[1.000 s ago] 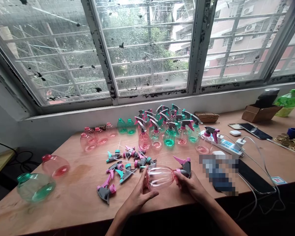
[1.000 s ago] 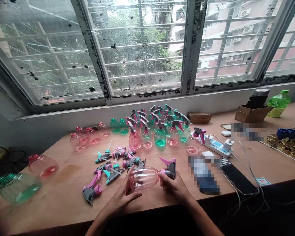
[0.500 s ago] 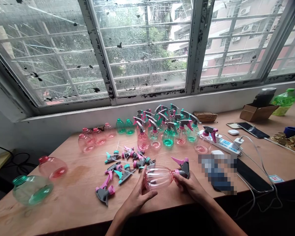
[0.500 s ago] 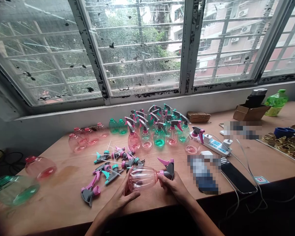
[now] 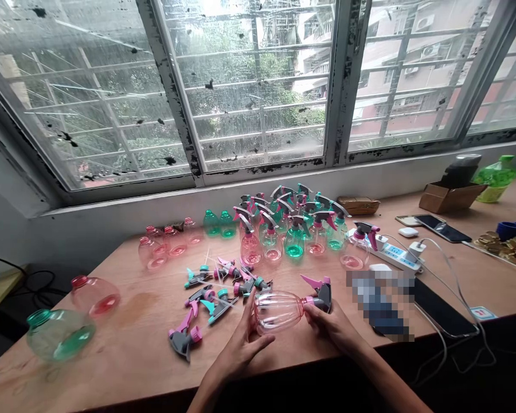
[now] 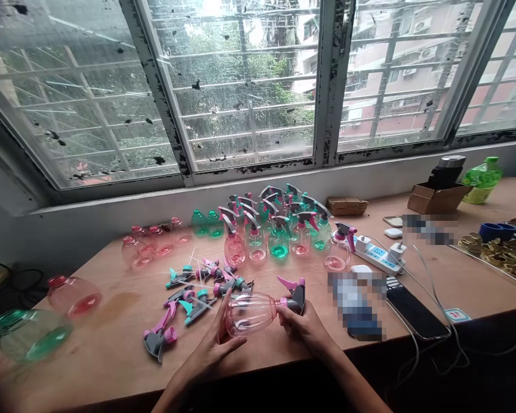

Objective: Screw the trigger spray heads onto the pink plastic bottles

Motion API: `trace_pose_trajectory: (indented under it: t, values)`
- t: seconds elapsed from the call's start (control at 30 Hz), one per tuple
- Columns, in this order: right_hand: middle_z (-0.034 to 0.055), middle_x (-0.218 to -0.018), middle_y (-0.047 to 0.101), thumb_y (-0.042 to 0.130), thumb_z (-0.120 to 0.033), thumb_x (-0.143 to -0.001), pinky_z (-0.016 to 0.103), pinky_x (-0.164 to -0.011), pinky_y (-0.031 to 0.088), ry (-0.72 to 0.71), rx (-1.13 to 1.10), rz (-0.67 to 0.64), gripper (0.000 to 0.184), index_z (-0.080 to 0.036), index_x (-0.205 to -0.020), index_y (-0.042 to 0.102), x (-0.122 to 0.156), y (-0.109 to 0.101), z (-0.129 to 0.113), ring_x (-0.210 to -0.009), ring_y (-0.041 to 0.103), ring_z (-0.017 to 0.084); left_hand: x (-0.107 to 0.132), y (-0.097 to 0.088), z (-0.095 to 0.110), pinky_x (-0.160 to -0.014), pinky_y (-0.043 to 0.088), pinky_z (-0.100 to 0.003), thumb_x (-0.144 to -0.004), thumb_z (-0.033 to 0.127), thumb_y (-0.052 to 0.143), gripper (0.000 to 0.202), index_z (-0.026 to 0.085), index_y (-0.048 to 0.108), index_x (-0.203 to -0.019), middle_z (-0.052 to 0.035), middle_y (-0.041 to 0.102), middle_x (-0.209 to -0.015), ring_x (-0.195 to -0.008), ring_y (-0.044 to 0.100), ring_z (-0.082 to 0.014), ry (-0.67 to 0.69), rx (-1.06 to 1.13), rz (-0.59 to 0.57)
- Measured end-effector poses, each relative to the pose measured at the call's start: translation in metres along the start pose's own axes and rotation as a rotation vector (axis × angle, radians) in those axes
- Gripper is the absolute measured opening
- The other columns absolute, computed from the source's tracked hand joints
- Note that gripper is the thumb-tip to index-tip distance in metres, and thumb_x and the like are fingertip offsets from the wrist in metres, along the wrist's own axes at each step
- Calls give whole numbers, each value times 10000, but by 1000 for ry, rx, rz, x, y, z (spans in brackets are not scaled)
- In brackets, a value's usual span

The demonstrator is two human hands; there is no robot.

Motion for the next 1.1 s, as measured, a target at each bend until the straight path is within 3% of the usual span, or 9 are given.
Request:
trace_pose_trajectory:
  t: [0.13,0.2,0.3,0.37,0.57,0.77,0.97,1.1]
  values:
    - [-47,-565,603,803,-526,-800,213,-417,330,3,-8,7,410,-195,-851,567,0,0,0,-423,462,87,0,0,5,-1287,14,-483,-741,382,877,1268,321,-39,-1617,-69,3,-1737,-1590,-12,-308,4,-22,28]
    - [-49,-559,601,802,-536,-798,212,-417,330,1,-11,9,419,-193,-860,569,0,1,-1,-420,460,86,-1,-1,1,-1285,15,-503,-698,450,895,1327,290,-47,-1620,-111,65,-1732,-1588,35,-337,-22,8,27]
    - [-51,-564,599,806,-544,-791,208,-419,329,1,-14,11,436,-190,-882,569,0,1,-2,-423,463,86,0,1,-3,-1278,105,-541,-778,567,790,1214,259,-26,-1624,-147,206,-1705,-1569,170,-361,-47,59,0]
    - [-51,-569,599,805,-547,-791,207,-420,331,2,-14,13,439,-189,-880,567,-1,1,-1,-426,464,84,0,3,-2,-1270,148,-552,-796,545,784,1190,273,-28,-1623,-143,261,-1690,-1558,215,-363,-47,58,-13]
    - [-56,-558,591,799,-544,-801,204,-414,326,3,-18,19,434,-194,-884,556,-1,1,2,-420,455,82,0,0,3,-1288,41,-506,-811,438,808,1185,320,-55,-1616,-89,97,-1732,-1590,74,-312,6,-8,33]
    - [-59,-566,590,797,-523,-810,215,-423,343,1,-21,12,425,-193,-918,551,0,1,1,-422,467,89,0,-1,-10,-1278,100,-548,-780,551,798,1192,262,10,-1626,-136,227,-1701,-1571,159,-366,-44,39,2]
    - [-54,-566,603,799,-556,-793,216,-418,340,8,-28,9,458,-198,-913,540,-1,2,2,-419,469,91,1,5,8,-1273,177,-497,-857,417,770,1138,330,-80,-1608,-103,251,-1699,-1545,273,-326,37,3,-9]
    - [-52,-561,607,806,-559,-784,217,-420,346,12,-27,7,466,-191,-910,550,-1,2,2,-416,474,91,0,3,3,-1260,225,-489,-804,448,818,1215,308,-81,-1610,-126,265,-1689,-1518,328,-342,3,45,0]
Point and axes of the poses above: each hand's wrist, its own x-axis away from the middle knuckle, its own y-axis out of the palm, z = x × y, the point moved 8 cm from there along -x, towards the middle knuckle
